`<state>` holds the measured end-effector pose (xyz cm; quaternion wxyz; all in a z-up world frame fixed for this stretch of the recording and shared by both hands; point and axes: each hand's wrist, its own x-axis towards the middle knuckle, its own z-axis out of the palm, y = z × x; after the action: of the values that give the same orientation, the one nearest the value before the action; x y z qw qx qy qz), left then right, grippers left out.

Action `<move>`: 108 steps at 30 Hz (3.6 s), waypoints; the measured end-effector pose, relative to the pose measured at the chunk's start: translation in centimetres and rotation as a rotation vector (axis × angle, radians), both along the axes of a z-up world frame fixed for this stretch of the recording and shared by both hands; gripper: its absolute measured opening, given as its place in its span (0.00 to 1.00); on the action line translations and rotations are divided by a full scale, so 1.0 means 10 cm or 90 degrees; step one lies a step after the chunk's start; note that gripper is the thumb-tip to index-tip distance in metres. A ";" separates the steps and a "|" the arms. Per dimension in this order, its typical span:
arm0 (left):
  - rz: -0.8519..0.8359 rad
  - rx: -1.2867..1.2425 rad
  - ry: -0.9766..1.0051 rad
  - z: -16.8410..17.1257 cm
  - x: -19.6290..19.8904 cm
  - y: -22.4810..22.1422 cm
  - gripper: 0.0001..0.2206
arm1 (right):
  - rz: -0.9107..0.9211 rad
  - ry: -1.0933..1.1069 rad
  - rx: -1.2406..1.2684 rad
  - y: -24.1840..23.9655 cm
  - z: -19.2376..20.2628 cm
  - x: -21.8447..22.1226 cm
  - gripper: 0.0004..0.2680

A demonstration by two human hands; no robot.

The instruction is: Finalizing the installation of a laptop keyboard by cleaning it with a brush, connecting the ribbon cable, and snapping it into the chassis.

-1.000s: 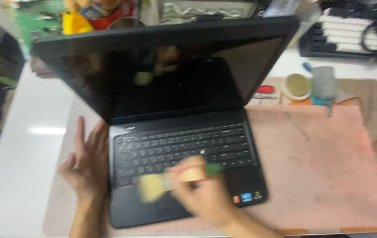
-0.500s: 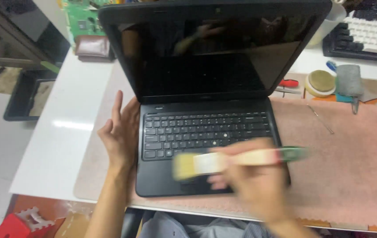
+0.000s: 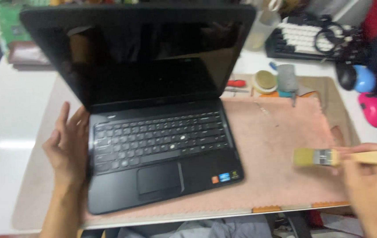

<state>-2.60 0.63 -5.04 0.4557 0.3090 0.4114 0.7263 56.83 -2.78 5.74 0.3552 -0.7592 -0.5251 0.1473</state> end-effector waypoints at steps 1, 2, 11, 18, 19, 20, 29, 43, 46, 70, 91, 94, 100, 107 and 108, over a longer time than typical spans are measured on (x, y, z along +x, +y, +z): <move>0.007 0.002 0.017 -0.01 0.00 0.03 0.43 | -0.013 0.154 0.099 0.01 0.09 0.15 0.08; -0.002 0.010 0.014 0.14 0.11 0.04 0.43 | -0.021 0.151 0.109 0.05 0.04 0.30 0.08; 0.108 -0.202 0.515 0.39 0.05 0.25 0.24 | 0.218 0.466 -0.297 0.88 -0.32 -1.03 0.17; 0.133 -0.205 0.482 0.21 0.02 0.44 0.20 | 0.202 0.194 -0.361 0.96 -0.11 -1.62 0.17; 0.148 -0.206 0.444 0.20 0.02 0.46 0.19 | 0.191 0.139 -0.370 0.99 -0.10 -1.65 0.18; 0.155 -0.202 0.449 0.11 -0.02 0.50 0.19 | 0.198 0.143 -0.365 1.00 -0.12 -1.66 0.18; 0.176 -0.189 0.531 0.13 -0.06 0.54 0.21 | 0.153 0.141 -0.416 0.99 0.08 -1.77 0.16; 0.123 -0.089 0.604 0.18 0.70 0.74 0.24 | 0.057 0.286 -0.393 0.85 0.00 -1.05 0.18; 0.115 -0.255 0.838 0.42 0.74 0.61 0.26 | 0.091 0.235 -0.411 0.87 -0.13 -0.97 0.21; 0.140 -0.339 0.831 -0.25 0.40 0.75 0.24 | -0.022 -0.322 -0.246 1.51 -1.02 0.95 0.18; 0.016 -0.384 0.516 0.47 0.80 0.68 0.36 | 0.054 -0.475 -0.027 1.58 -1.48 1.08 0.16; 0.006 -0.340 0.541 0.32 0.72 0.71 0.33 | 0.021 -0.524 0.008 1.56 -1.64 1.09 0.17; 0.022 -0.352 0.490 0.26 0.72 0.73 0.37 | 0.084 -0.396 0.136 1.42 -1.21 0.86 0.21; 0.064 -0.105 0.583 0.06 0.62 0.80 0.28 | 0.252 -0.104 0.157 1.08 -0.42 -0.35 0.11; 0.093 -0.076 0.561 0.17 0.67 0.77 0.24 | 0.278 -0.061 0.169 1.09 -0.34 -0.45 0.13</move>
<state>4.12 8.28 -3.36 0.2015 0.5324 0.6281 0.5304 52.35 8.16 2.33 0.3864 -0.5806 -0.7075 0.1140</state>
